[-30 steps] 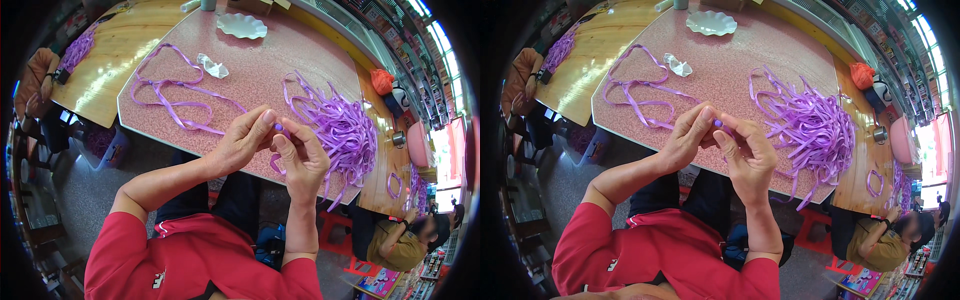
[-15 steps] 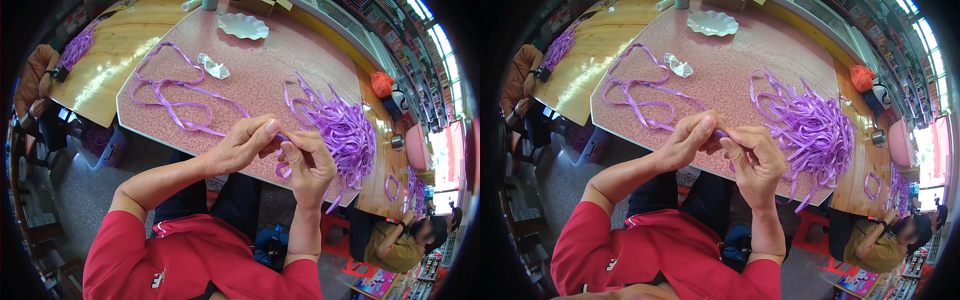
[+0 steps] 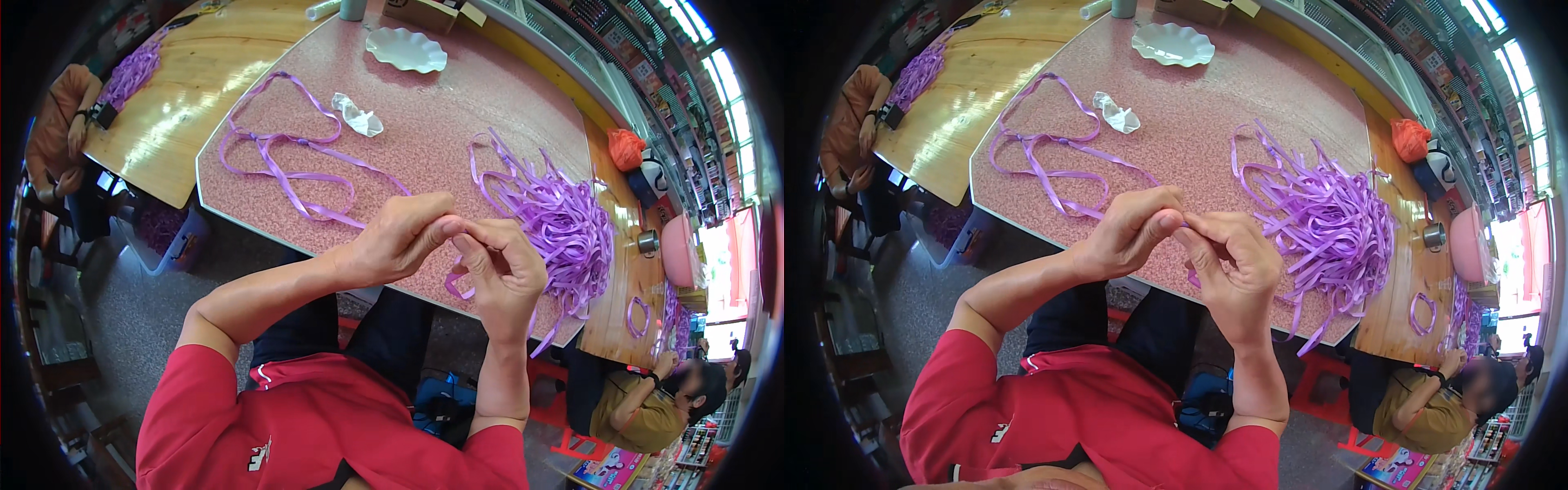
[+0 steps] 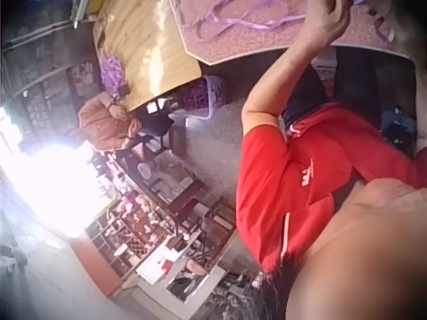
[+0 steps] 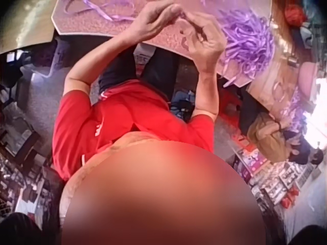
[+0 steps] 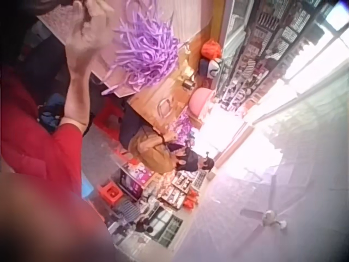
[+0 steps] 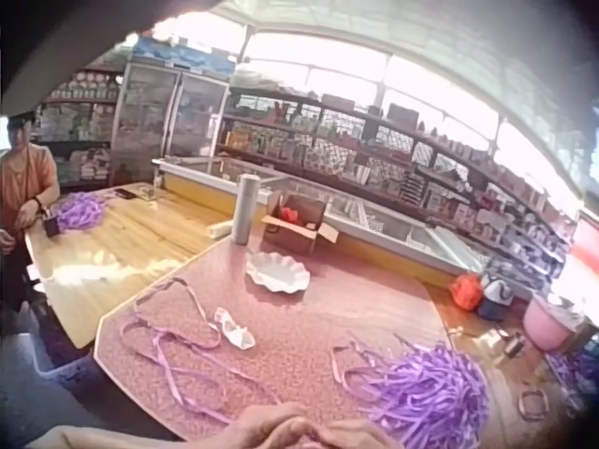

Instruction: Manually knotting or tying individual purple plastic strips.

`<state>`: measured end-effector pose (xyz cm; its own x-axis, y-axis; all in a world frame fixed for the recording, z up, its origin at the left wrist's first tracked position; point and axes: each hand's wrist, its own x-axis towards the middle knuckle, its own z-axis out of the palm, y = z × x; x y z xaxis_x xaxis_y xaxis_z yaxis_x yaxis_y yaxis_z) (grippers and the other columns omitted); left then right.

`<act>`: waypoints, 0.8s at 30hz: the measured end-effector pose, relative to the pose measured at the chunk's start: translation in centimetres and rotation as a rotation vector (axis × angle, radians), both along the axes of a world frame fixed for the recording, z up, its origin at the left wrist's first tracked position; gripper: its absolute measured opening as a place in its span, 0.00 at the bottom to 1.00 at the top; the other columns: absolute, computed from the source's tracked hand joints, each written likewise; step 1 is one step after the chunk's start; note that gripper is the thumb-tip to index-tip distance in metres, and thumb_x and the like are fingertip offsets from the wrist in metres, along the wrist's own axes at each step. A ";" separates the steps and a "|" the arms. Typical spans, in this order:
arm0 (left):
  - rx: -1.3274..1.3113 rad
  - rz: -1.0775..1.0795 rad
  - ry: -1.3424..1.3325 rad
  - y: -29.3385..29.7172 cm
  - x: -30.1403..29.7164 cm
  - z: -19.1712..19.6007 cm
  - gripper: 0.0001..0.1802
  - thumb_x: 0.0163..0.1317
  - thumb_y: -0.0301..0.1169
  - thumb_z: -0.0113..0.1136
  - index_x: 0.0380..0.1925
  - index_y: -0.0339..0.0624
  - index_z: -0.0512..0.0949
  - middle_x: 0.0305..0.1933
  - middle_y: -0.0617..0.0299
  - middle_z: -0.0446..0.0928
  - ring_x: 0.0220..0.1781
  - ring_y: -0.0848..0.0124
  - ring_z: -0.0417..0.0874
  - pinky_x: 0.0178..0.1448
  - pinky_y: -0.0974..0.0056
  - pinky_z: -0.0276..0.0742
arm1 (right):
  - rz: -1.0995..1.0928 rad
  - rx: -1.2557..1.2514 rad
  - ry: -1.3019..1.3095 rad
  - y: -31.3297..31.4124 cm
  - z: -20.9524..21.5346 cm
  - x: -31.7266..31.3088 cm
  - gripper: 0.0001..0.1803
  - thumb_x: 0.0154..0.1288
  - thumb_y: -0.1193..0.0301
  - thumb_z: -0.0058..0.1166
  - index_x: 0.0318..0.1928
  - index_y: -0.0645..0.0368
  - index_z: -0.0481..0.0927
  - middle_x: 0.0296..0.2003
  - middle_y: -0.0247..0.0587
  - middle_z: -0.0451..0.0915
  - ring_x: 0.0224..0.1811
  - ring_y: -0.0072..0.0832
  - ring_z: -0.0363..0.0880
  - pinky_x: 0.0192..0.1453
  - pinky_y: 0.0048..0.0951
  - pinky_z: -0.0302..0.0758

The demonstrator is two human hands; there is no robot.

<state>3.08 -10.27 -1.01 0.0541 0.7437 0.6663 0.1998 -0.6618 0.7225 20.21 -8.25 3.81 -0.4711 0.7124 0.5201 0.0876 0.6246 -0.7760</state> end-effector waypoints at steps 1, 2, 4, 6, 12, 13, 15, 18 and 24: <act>-0.002 -0.001 0.000 0.1 -0.1 0.0 0.18 0.75 0.40 0.47 0.34 0.35 0.72 0.25 0.58 0.67 0.23 0.66 0.69 0.28 0.63 0.65 | 0.019 -0.081 0.009 0.1 0.2 0.0 0.08 0.62 0.81 0.62 0.42 0.67 0.81 0.36 0.41 0.79 0.31 0.18 0.78 0.29 0.20 0.78; 0.019 0.017 0.045 0.1 -0.3 0.1 0.17 0.75 0.39 0.47 0.33 0.35 0.73 0.25 0.56 0.68 0.23 0.64 0.69 0.28 0.62 0.65 | 0.018 -0.083 0.009 0.3 0.3 0.0 0.08 0.62 0.81 0.62 0.42 0.67 0.81 0.36 0.41 0.79 0.31 0.18 0.78 0.29 0.20 0.78; 0.038 0.033 0.091 0.1 -0.3 0.3 0.16 0.74 0.38 0.48 0.33 0.35 0.73 0.25 0.54 0.68 0.23 0.61 0.69 0.29 0.61 0.65 | 0.004 0.159 -0.082 0.6 0.4 0.2 0.07 0.61 0.82 0.62 0.40 0.66 0.80 0.34 0.41 0.79 0.29 0.20 0.78 0.27 0.20 0.75; 0.038 0.013 -0.020 0.0 0.2 0.7 0.16 0.75 0.38 0.47 0.34 0.36 0.73 0.25 0.56 0.68 0.23 0.63 0.69 0.28 0.62 0.65 | -0.015 0.276 -0.059 0.8 0.1 -0.1 0.07 0.61 0.82 0.63 0.40 0.66 0.80 0.34 0.42 0.79 0.28 0.21 0.78 0.26 0.20 0.74; -0.191 -0.074 -0.325 -0.4 2.0 1.1 0.17 0.76 0.39 0.45 0.34 0.36 0.72 0.25 0.59 0.67 0.24 0.68 0.69 0.27 0.64 0.65 | -0.083 0.640 0.038 2.0 -0.8 -1.0 0.07 0.60 0.80 0.64 0.38 0.64 0.79 0.33 0.44 0.79 0.25 0.24 0.77 0.26 0.21 0.73; -0.193 -0.077 -0.326 0.0 1.9 1.0 0.17 0.76 0.39 0.45 0.34 0.36 0.72 0.25 0.59 0.67 0.24 0.68 0.69 0.27 0.64 0.65 | -0.075 0.608 0.066 2.0 -0.9 -1.1 0.07 0.61 0.79 0.64 0.38 0.64 0.79 0.34 0.43 0.79 0.26 0.23 0.77 0.26 0.21 0.73; 0.100 -0.004 -0.209 1.2 1.6 0.4 0.18 0.76 0.40 0.46 0.33 0.36 0.71 0.25 0.59 0.66 0.24 0.72 0.67 0.27 0.65 0.64 | -0.019 0.204 0.183 1.1 -1.3 -1.2 0.06 0.62 0.79 0.63 0.39 0.64 0.79 0.34 0.43 0.79 0.26 0.22 0.78 0.26 0.21 0.74; 0.140 0.061 -0.128 2.0 1.2 -0.1 0.13 0.73 0.32 0.50 0.31 0.34 0.73 0.24 0.53 0.68 0.24 0.58 0.70 0.29 0.62 0.66 | 0.035 -0.222 0.325 0.8 -2.0 -1.6 0.05 0.64 0.79 0.61 0.39 0.64 0.80 0.35 0.41 0.79 0.26 0.20 0.78 0.27 0.20 0.76; -0.424 -0.335 -0.442 1.8 0.9 -1.0 0.22 0.76 0.47 0.41 0.37 0.39 0.72 0.25 0.66 0.67 0.25 0.78 0.68 0.27 0.69 0.62 | -0.100 0.298 0.102 3.1 -3.6 -1.3 0.07 0.60 0.83 0.63 0.39 0.64 0.80 0.35 0.42 0.79 0.28 0.21 0.78 0.28 0.20 0.78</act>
<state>3.94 -8.43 -1.97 0.1171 0.9350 0.3347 -0.3382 -0.2793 0.8987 18.90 -5.14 0.19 -0.3407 0.5620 0.7537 0.0912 0.8177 -0.5684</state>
